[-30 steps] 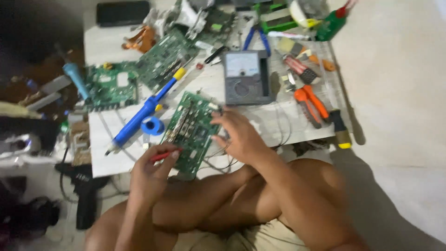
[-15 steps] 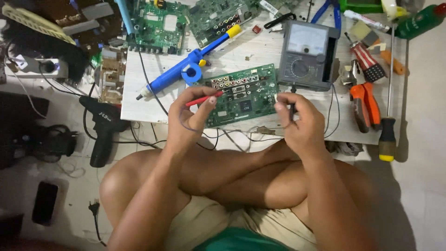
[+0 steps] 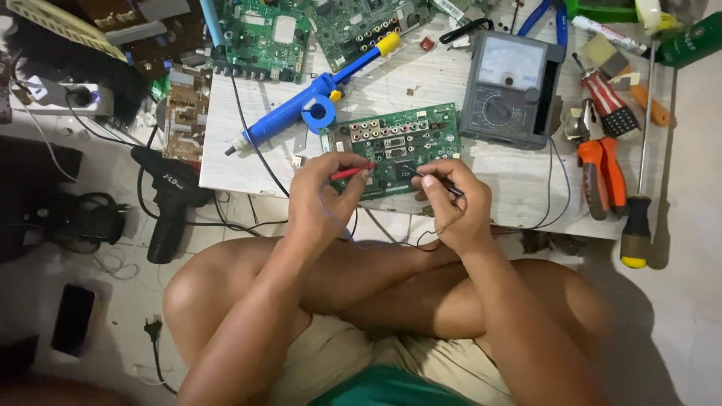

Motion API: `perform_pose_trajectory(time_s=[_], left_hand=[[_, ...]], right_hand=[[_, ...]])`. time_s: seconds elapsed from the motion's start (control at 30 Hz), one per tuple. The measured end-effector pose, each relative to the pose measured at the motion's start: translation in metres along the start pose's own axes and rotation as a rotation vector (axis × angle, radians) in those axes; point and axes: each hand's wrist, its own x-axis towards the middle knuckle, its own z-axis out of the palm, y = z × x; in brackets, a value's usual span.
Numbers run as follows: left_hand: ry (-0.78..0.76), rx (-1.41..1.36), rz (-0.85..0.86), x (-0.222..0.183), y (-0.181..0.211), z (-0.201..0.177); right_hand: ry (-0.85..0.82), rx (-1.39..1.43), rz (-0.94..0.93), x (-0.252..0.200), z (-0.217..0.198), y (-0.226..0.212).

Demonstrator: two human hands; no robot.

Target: The person is using a multimeter to inspect and test various components on a circuit board.

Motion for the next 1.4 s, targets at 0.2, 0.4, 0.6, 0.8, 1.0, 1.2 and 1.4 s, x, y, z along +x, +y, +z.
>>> perform_pose_trajectory(time_s=[0.2,0.4,0.6,0.8,1.0,1.2,1.4], left_hand=[[-0.096,0.137,0.105,-0.001,-0.001,-0.004],[-0.159,0.188,0.127,-0.003,-0.005,-0.002],[-0.167,0.145,0.118,-0.004,-0.007,-0.002],[-0.168,0.171,0.098,-0.009,-0.018,-0.001],[-0.185,0.162,0.083,-0.006,-0.009,-0.003],[-0.124,0.087,0.032,-0.005,-0.008,-0.004],[-0.073,0.065,0.055,-0.004,-0.003,0.003]], right_hand=[[-0.054,-0.051,0.031,0.003,-0.003,0.007],[-0.124,-0.149,0.075,0.003,-0.007,0.006],[-0.106,-0.102,0.106,0.007,-0.004,-0.008],[-0.115,-0.112,0.128,0.010,-0.005,-0.007],[-0.126,-0.105,0.094,0.011,-0.006,-0.008],[-0.118,-0.068,0.175,0.011,-0.003,-0.009],[-0.119,0.025,0.142,0.010,-0.004,-0.002]])
